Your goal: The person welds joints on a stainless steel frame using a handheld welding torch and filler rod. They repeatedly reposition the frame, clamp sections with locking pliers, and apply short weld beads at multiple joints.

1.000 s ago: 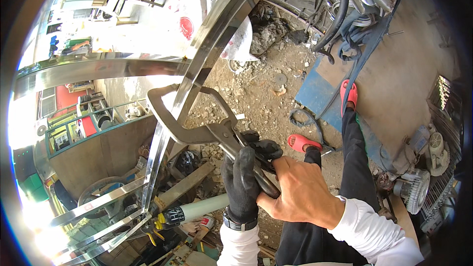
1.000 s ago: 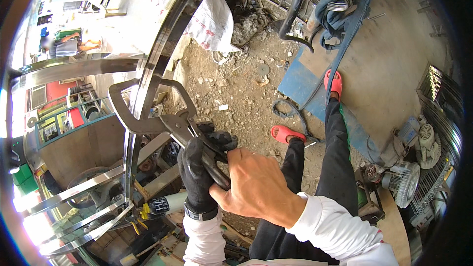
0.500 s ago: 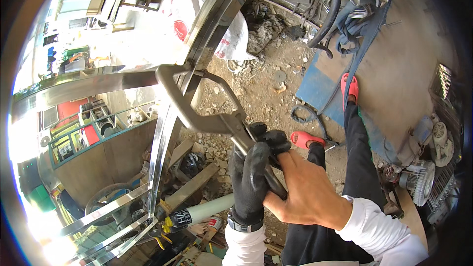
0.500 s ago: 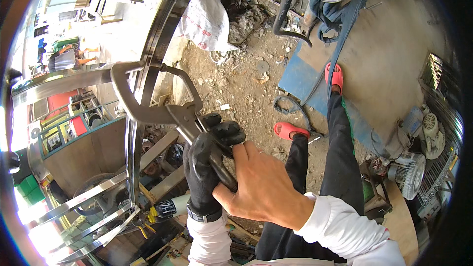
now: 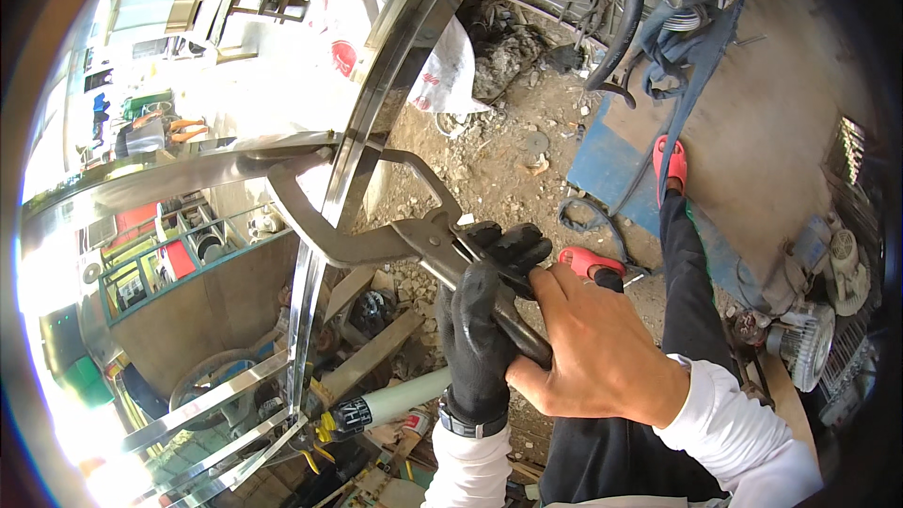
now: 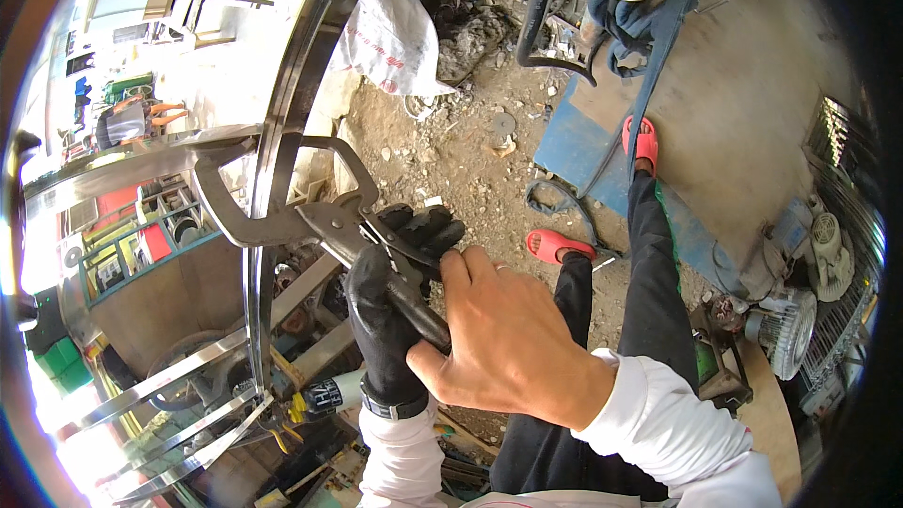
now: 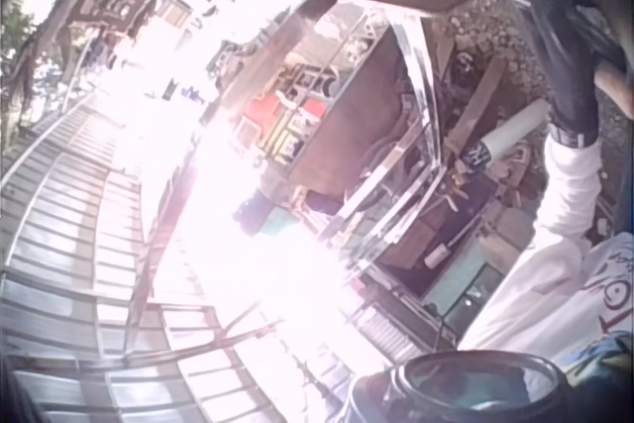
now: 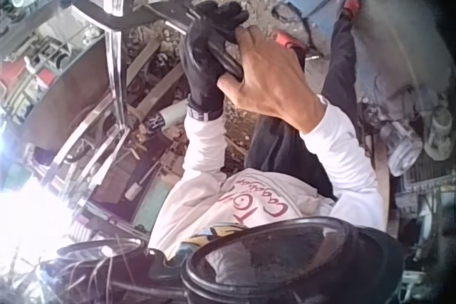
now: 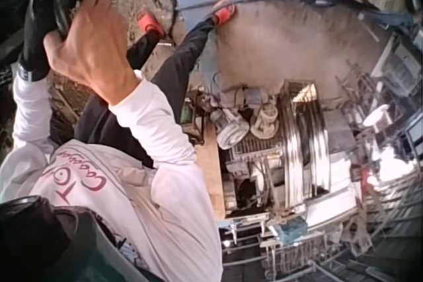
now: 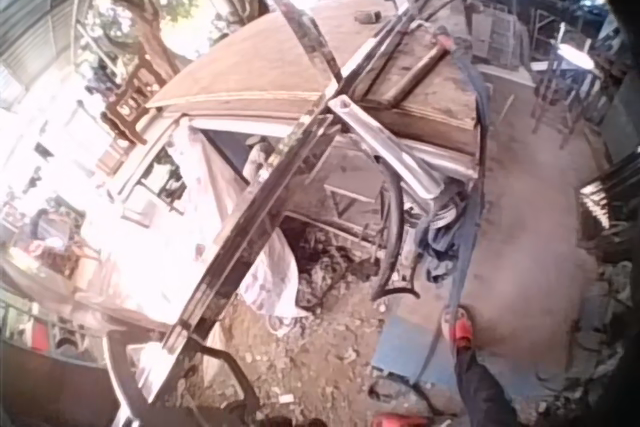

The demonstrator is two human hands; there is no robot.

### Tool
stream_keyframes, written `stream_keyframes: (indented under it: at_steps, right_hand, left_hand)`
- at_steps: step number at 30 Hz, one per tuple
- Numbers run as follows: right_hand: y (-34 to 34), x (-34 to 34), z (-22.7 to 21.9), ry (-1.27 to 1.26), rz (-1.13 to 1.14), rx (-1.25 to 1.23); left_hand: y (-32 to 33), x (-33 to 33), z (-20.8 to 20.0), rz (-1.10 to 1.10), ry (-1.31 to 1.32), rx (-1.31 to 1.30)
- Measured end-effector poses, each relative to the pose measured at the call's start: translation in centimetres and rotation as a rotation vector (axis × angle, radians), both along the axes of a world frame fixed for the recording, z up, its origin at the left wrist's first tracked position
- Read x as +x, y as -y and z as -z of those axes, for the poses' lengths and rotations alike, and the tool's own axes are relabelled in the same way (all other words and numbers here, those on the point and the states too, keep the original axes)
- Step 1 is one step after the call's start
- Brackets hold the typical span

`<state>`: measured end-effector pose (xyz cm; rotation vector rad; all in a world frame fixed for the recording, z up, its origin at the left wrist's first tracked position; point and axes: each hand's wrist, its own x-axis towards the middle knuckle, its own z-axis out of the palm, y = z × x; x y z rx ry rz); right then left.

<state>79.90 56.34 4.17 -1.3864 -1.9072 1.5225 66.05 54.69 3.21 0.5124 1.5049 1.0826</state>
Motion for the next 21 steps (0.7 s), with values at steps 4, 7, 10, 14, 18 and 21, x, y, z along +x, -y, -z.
stream_keyframes:
  at_steps: [4,7,10,14,18,21]
  right_hand:
    - [-0.3,0.0,0.2,0.004,-0.026,0.021]
    - [-0.1,0.0,0.3,0.013,-0.021,-0.031]
    - [0.5,-0.1,0.7,0.006,0.02,-0.048]
    - [0.2,0.1,1.0,0.017,0.014,-0.036]
    - [-0.2,0.2,0.1,0.054,-0.009,-0.031]
    - [-0.1,0.4,-0.5,0.063,-0.019,-0.067]
  left_hand:
    - [-0.4,0.7,-0.8,-0.021,-0.063,-0.018]
    - [-0.6,0.0,-0.8,0.106,-0.203,-0.017]
    - [-0.6,0.4,-0.9,0.018,-0.116,-0.028]
    - [-0.7,0.4,-0.5,-0.001,-0.096,-0.019]
    - [-0.5,0.4,-0.3,-0.029,-0.055,-0.012]
    - [-0.6,0.3,-0.5,0.027,-0.123,-0.015]
